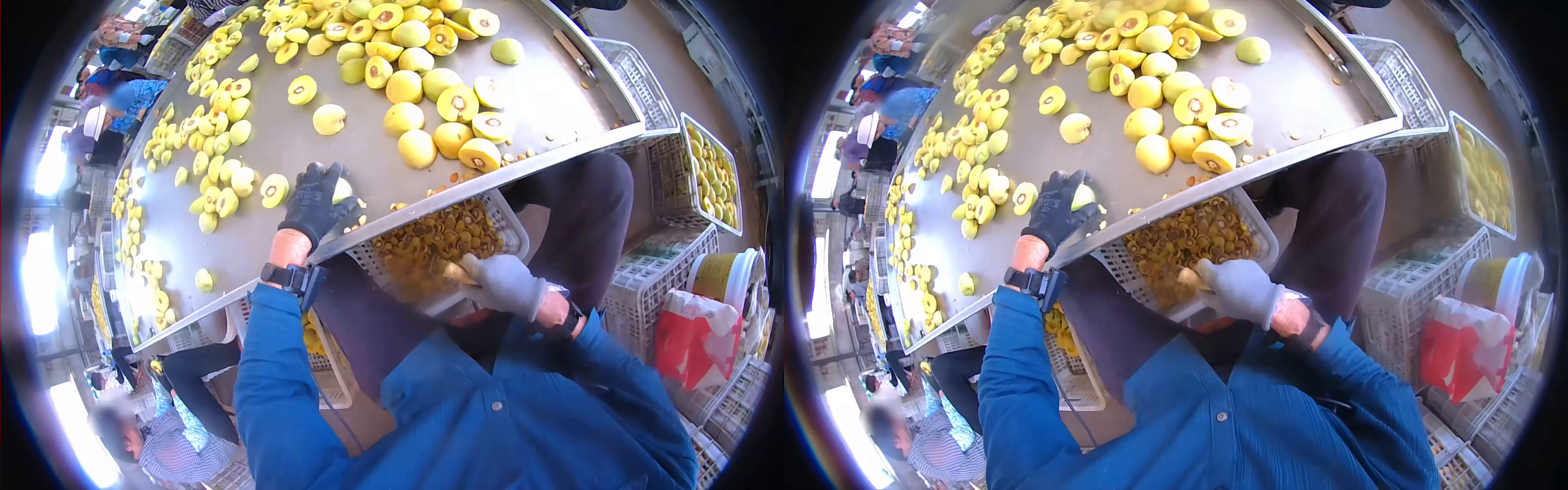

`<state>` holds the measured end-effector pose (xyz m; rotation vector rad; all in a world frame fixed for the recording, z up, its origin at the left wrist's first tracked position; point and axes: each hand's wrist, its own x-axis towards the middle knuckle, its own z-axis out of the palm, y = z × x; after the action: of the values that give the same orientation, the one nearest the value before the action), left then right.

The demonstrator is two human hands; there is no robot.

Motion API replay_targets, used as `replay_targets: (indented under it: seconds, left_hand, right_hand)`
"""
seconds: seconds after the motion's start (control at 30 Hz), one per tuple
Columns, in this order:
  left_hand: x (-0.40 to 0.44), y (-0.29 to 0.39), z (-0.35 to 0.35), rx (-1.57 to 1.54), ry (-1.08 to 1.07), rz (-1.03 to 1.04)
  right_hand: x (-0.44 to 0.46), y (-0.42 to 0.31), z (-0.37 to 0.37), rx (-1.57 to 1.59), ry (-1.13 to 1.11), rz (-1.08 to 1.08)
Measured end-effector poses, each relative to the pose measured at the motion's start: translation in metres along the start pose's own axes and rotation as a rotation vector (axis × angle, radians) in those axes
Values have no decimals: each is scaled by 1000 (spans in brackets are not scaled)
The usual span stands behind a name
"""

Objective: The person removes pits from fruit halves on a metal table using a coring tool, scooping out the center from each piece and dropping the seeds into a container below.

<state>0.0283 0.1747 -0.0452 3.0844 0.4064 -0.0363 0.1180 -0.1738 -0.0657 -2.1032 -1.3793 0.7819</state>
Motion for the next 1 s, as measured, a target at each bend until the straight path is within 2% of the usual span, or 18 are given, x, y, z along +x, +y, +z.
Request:
replay_targets:
  seconds: [0.03, 0.13, 0.23, 0.3, 0.37, 0.4, 0.43, 0.5, 0.53, 0.6, 0.7, 0.8, 0.93, 1.0]
  left_hand:
    - [1, 5, -5, 72, -28, 18]
    - [-12, 8, -9, -929, 54, -209]
    - [-39, 46, -42, -1753, 145, -287]
    - [-53, 67, -41, -870, 345, -40]
    - [-64, 105, -49, -926, 451, -104]
    - [-68, 119, -54, -1085, 439, -184]
    - [-72, 132, -59, -1246, 441, -269]
    - [-80, 146, -60, -1457, 454, -301]
    - [-83, 151, -59, -1717, 485, -366]
    - [-83, 160, -67, -1729, 496, -322]
    - [-83, 161, -67, -1454, 461, -223]
    - [-84, 173, -68, -1216, 527, -221]
    - [-89, 180, -71, -1200, 532, -222]
    - [-89, 179, -74, -1219, 513, -203]
  right_hand:
    - [2, -1, -1, 17, 23, -3]
    - [12, -7, -14, 123, 130, -67]
    - [22, -28, -23, 282, 247, -133]
    - [26, -50, -28, 289, 312, -170]
    - [27, -70, -33, 190, 371, -192]
    - [26, -76, -31, 162, 471, -248]
    - [23, -81, -32, 136, 476, -257]
    - [17, -89, -37, 86, 490, -275]
    - [14, -91, -37, 75, 505, -291]
    - [8, -93, -41, 26, 492, -259]
    - [1, -92, -43, -4, 484, -244]
    - [-1, -89, -40, -19, 498, -253]
    - [-1, -85, -41, -100, 433, -221]
    - [0, -83, -39, 6, 414, -243]
